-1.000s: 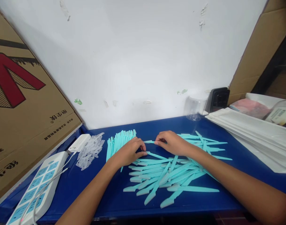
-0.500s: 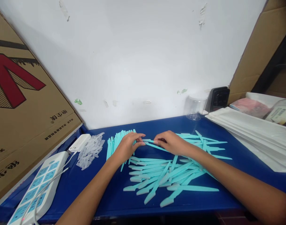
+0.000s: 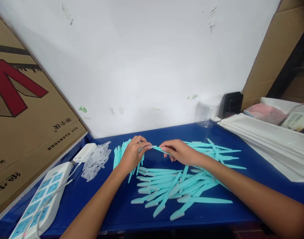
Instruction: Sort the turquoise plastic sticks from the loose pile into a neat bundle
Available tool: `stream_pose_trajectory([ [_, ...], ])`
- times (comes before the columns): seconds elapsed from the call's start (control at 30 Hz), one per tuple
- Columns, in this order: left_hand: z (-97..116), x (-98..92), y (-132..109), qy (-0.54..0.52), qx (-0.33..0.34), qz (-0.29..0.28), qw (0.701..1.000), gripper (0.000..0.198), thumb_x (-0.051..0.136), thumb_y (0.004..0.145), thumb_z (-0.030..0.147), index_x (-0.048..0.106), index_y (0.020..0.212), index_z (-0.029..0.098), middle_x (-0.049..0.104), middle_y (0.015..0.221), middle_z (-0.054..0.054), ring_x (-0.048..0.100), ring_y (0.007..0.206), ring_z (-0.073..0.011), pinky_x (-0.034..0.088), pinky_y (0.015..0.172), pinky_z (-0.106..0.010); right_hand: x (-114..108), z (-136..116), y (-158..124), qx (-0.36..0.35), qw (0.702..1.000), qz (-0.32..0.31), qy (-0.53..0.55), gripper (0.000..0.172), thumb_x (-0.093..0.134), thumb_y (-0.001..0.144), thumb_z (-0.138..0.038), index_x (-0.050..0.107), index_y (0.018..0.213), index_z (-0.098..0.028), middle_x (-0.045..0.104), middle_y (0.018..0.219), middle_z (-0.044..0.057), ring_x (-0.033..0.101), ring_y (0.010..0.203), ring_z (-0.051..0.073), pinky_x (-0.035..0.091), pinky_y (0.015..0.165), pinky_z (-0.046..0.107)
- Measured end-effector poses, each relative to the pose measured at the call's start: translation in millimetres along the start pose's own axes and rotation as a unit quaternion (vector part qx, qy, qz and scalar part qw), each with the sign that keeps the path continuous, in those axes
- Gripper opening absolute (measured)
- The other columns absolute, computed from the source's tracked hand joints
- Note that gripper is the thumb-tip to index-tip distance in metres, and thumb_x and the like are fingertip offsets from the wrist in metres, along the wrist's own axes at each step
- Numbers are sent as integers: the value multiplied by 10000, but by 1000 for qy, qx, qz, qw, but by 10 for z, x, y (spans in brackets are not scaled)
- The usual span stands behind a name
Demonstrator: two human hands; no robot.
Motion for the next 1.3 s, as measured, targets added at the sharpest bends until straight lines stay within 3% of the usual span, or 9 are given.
stream_pose_trajectory([
  [0.17, 2, -13, 17, -30, -14, -6, 999, 237, 563, 1006, 330, 757, 1102, 234, 737, 1027, -70, 614, 977, -223, 489, 868, -377, -55, -62, 8, -33, 998, 42, -31, 433, 397, 1061, -468, 692, 923, -182, 676, 835, 31, 519, 622, 133, 390, 611, 265],
  [0.27, -4, -16, 19, -37, -20, -10, 999, 267, 558, 1008, 335, 747, 1169, 236, 751, 1016, -76, 618, 963, -229, 496, 852, -381, -82, -76, 8, -42, 997, 56, -40, 449, 390, 1063, -481, 696, 929, -181, 672, 870, 43, 523, 669, 152, 393, 645, 280],
  [0.5, 12, 13, 11, -30, 0, -34, 999, 332, 486, 1038, 315, 693, 1290, 247, 698, 1037, -87, 584, 966, -225, 483, 852, -376, -84, -123, 4, -66, 994, 50, -69, 397, 421, 1059, -468, 724, 1173, -238, 671, 923, 60, 581, 830, 195, 426, 726, 297],
  [0.73, 14, 34, 11, -29, -19, -57, 998, 285, 513, 1026, 356, 739, 1130, 218, 710, 991, -75, 577, 947, -225, 458, 846, -362, -69, -108, -13, -104, 978, 67, -169, 359, 437, 1068, -402, 683, 1289, -263, 676, 951, 66, 610, 834, 192, 434, 710, 288],
  [0.97, -11, 38, 5, -53, -24, -55, 997, 306, 545, 1006, 406, 762, 1122, 224, 728, 905, -74, 576, 880, -222, 463, 791, -353, -10, -64, 10, -108, 931, 56, -345, 299, 455, 1065, -322, 658, 1247, -199, 725, 954, 120, 661, 870, 241, 440, 689, 301],
  [1.3, -53, 1, 35, -157, -73, -23, 985, 271, 592, 982, 409, 801, 1063, 256, 749, 847, -44, 608, 828, -205, 474, 799, -340, -14, -111, -36, -76, 942, 59, -322, 208, 414, 1075, -329, 580, 1132, -218, 675, 941, 80, 585, 693, 192, 349, 608, 284],
])
Point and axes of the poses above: each hand's wrist, its own y-axis towards the middle knuckle, its own x-axis out of the palm, z = x × y, the point moved 7 cm from there along y, towards the middle knuckle
